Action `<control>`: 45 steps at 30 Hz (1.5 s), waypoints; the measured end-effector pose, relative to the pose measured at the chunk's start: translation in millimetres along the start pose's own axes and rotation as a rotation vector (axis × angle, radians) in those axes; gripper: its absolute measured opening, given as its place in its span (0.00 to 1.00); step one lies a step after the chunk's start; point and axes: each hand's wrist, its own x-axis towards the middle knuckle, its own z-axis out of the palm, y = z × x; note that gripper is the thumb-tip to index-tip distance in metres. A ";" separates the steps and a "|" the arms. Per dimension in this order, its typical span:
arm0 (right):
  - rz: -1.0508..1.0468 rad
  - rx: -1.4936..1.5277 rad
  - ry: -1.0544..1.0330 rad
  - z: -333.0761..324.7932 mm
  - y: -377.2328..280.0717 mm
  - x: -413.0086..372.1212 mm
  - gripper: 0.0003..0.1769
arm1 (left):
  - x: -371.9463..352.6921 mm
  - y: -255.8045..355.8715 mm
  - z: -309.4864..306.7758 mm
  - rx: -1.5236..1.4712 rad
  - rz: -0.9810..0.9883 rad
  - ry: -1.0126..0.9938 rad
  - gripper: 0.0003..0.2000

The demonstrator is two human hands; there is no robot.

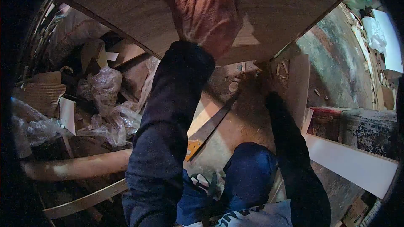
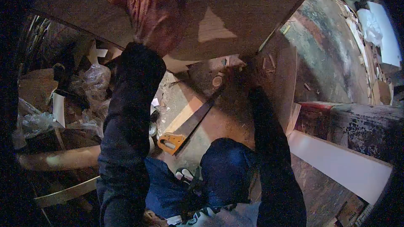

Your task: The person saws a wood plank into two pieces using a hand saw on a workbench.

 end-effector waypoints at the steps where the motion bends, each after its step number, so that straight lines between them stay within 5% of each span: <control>1: -0.005 0.004 -0.005 0.3 0.3 0.4 0.36 | -0.2 -0.2 0.1 -0.002 -0.002 -0.001 0.18; 14: -0.276 -0.035 -0.218 24.5 -40.6 -2.1 0.35 | 0.6 -2.8 3.3 0.009 0.009 0.004 0.19; 32: -0.074 -0.016 -0.054 11.0 -7.3 -1.3 0.34 | 4.5 1.0 7.4 0.019 0.019 -0.006 0.20; 45: -0.170 -0.173 -0.011 53.0 -31.0 0.3 0.33 | 5.2 -0.8 9.4 0.018 0.016 -0.002 0.22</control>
